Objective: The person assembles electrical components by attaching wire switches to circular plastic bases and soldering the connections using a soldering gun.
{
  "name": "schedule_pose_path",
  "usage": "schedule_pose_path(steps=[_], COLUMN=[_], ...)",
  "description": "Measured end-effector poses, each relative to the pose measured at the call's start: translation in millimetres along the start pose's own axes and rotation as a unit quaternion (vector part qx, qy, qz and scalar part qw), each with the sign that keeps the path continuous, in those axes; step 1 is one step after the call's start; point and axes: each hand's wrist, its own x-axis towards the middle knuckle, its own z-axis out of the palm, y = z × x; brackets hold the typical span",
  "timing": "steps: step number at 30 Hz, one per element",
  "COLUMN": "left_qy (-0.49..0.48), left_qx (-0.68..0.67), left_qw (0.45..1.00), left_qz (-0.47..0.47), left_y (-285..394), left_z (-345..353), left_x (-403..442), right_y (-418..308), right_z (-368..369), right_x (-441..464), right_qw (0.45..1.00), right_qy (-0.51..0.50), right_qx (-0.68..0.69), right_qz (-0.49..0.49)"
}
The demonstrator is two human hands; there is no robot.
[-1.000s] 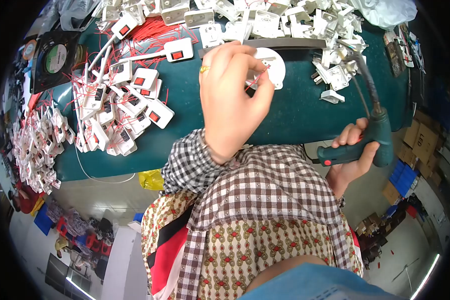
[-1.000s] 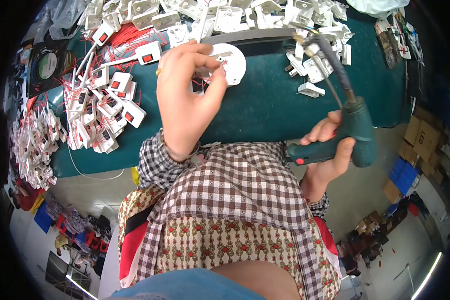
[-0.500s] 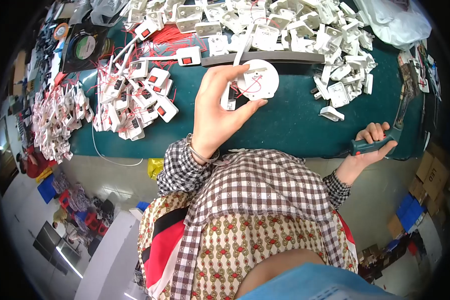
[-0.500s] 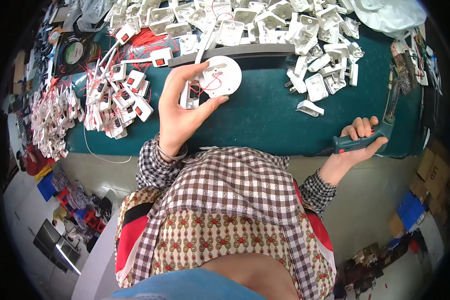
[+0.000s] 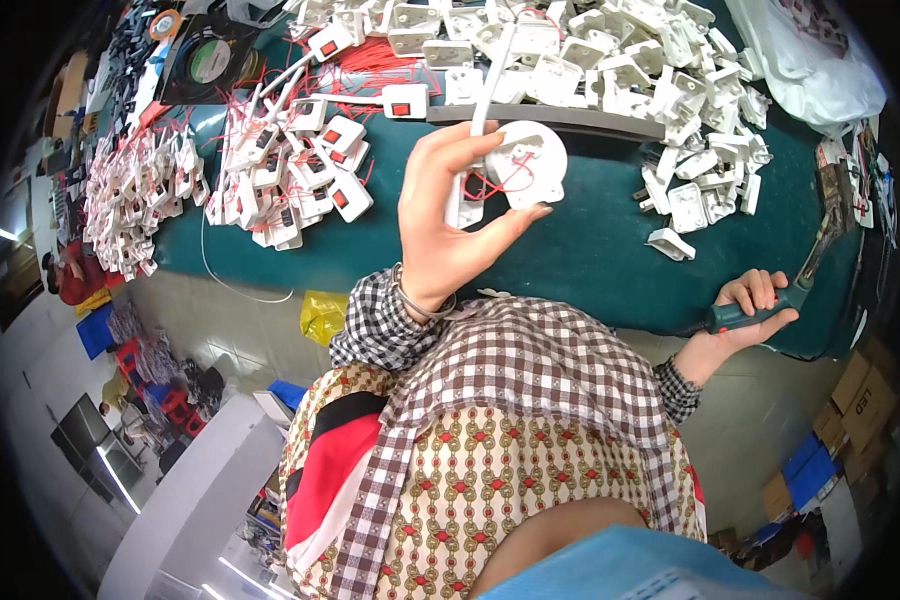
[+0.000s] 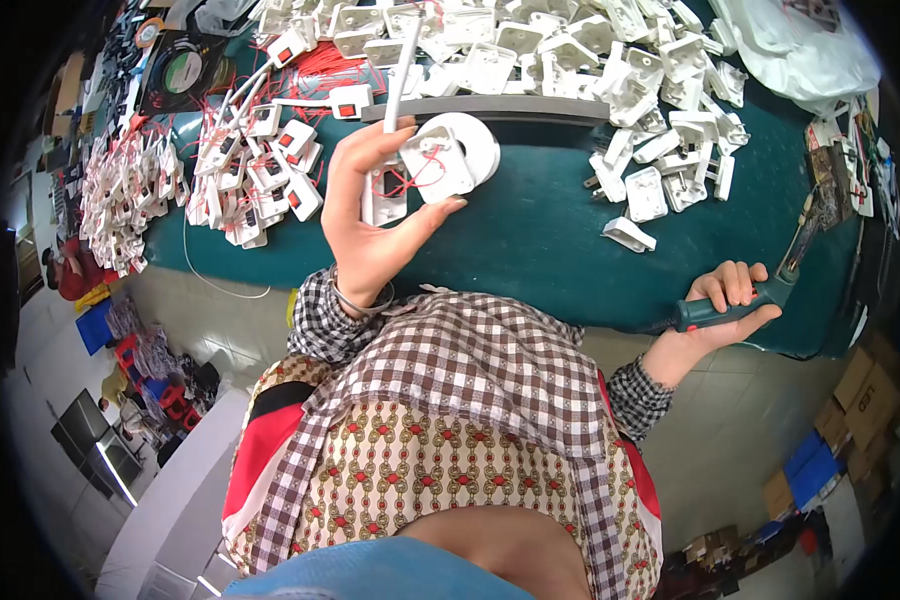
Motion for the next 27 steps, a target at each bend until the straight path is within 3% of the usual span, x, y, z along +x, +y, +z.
schedule_pose_path(steps=[2,3,5,6,7,9,11,13,14,16,17,18,19,21,22,24,25,26,27], left_qy=[-0.006,0.021,0.08,0.121,0.073,0.073,0.073,0.011,0.034,0.157,0.183,0.225,0.271,0.307,0.285,0.167,0.108,0.118,0.121], left_qx=[-0.002,-0.134,-0.38,-0.718,-0.877,-0.963,-0.926,-0.927,-0.866,-0.606,-0.407,-0.279,-0.145,0.019,0.165,0.465,0.574,0.541,0.543], left_qw=[1.0,0.988,0.901,0.653,0.46,0.129,0.261,0.338,0.48,0.777,0.894,0.933,0.951,0.939,0.921,0.857,0.792,0.816,0.822], left_qz=[0.003,-0.069,-0.195,-0.206,-0.115,-0.226,-0.264,-0.166,-0.139,-0.065,-0.037,-0.025,-0.025,-0.155,-0.206,-0.145,-0.178,-0.167,-0.12], left_y=[0.3,5.0,16.6,12.3,-4.5,-26.3,-8.5,-7.1,-4.9,-7.3,-10.3,-20.3,-30.1,-60.6,-101.0,-180.7,-183.9,-203.1,-226.5], left_z=[-4.1,-7.6,-23.5,-33.2,-27.8,-20.5,-31.9,-61.7,-107.3,-167.7,-206.8,-235.9,-265.1,-333.4,-365.4,-412.0,-409.6,-412.7,-422.5], left_x=[1.8,0.0,-3.6,1.8,8.5,12.2,8.9,1.5,-9.4,-25.7,-23.3,-17.1,-10.9,-4.8,-2.3,0.0,4.0,6.3,5.1], right_y=[-1.8,-4.1,-2.7,-0.2,0.6,-3.8,-7.5,-7.6,1.4,3.4,4.6,5.3,7.1,17.1,17.0,14.9,24.4,19.6,3.1], right_z=[-0.7,0.2,4.6,5.7,6.3,2.4,1.3,0.0,8.4,11.8,12.7,13.0,14.7,28.8,27.4,28.1,35.2,28.5,8.8], right_x=[0.9,0.9,1.9,3.0,2.4,6.4,6.7,2.8,-8.4,-8.6,-9.4,-9.0,-7.5,-20.6,-19.4,-14.4,-13.3,-10.3,-4.2], right_qw=[1.0,1.0,1.0,0.999,0.999,0.997,0.994,0.992,0.99,0.987,0.985,0.983,0.982,0.98,0.978,0.97,0.96,0.973,0.988], right_qy=[0.005,0.008,0.008,-0.002,-0.012,-0.044,-0.042,-0.049,-0.057,-0.053,-0.049,-0.048,-0.04,-0.017,-0.012,0.026,0.058,0.06,-0.007], right_qx=[-0.001,-0.013,-0.028,-0.033,-0.035,-0.06,-0.102,-0.112,-0.125,-0.153,-0.165,-0.177,-0.182,-0.197,-0.205,-0.233,-0.26,-0.209,-0.151], right_qz=[0.0,-0.002,0.007,0.011,0.021,0.037,0.03,0.027,0.022,0.013,0.006,0.002,-0.006,-0.025,-0.025,-0.057,-0.087,-0.07,-0.019])
